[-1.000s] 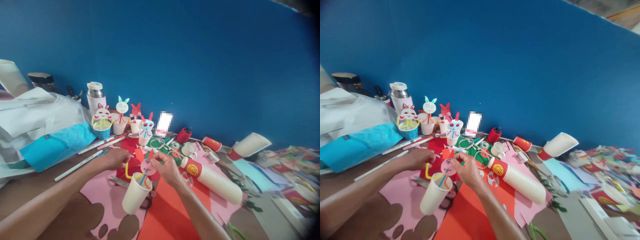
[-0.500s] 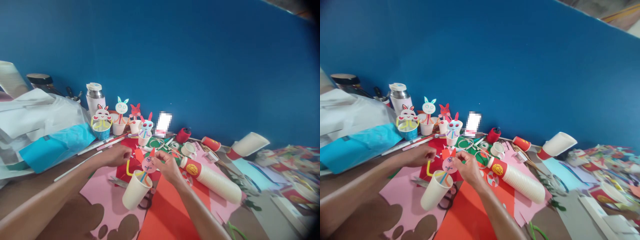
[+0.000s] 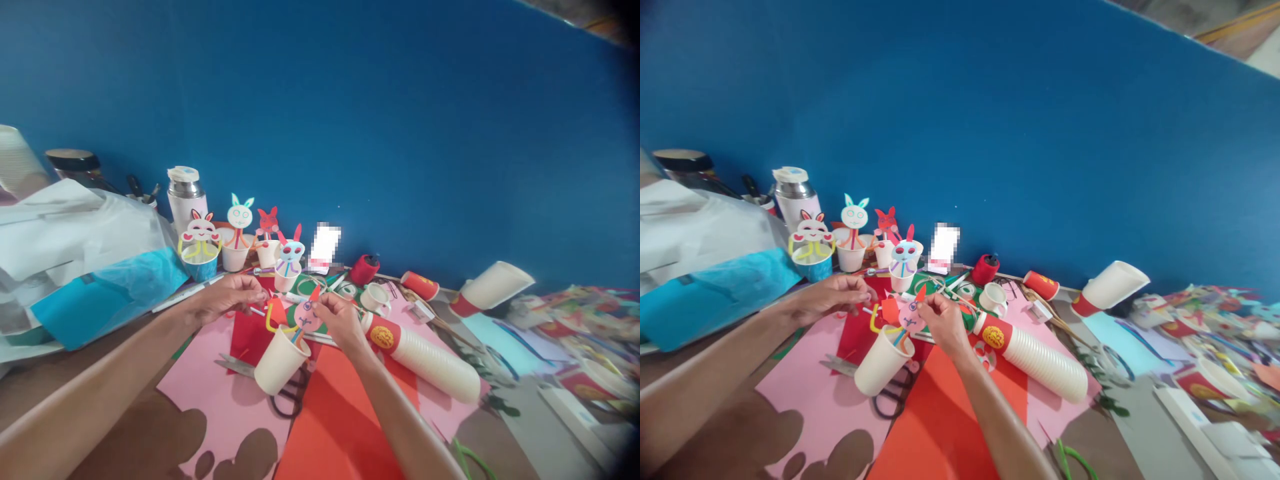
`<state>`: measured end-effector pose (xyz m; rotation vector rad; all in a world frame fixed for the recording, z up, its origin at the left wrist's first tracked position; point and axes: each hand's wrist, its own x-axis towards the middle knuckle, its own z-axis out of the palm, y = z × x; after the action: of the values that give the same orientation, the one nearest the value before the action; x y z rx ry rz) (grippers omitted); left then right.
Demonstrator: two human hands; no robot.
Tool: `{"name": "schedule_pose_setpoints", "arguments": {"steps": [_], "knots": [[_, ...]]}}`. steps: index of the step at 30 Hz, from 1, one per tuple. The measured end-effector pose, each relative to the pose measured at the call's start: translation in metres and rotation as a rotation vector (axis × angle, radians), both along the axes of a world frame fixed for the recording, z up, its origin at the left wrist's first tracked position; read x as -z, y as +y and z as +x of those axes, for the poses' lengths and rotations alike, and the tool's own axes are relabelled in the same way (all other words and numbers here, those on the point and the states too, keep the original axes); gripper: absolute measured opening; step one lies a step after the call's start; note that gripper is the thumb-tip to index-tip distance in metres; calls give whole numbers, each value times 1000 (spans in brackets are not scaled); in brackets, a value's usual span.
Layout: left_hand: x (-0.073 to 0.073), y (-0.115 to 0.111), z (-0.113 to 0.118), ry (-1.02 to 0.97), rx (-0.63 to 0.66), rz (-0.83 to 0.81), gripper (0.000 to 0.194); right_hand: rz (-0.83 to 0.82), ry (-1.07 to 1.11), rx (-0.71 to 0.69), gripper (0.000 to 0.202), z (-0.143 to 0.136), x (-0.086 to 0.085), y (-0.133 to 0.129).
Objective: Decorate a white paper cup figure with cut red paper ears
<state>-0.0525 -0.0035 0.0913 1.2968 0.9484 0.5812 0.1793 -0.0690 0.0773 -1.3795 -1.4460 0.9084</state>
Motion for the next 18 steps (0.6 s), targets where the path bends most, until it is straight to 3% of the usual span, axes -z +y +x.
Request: {"name": "schedule_pose_setpoints", "arguments": {"steps": [5,14,18], "knots": [[0,-3,5,-31,46,-26,24,9,-10,29,20,-1,2,1],[6,-4,8,-46,-21,-87,25,1,0,19,19,-2,0,-1],[8,-8,12,-4,-47,-26,26,36,-16,47,20,-2,5,1]]}}
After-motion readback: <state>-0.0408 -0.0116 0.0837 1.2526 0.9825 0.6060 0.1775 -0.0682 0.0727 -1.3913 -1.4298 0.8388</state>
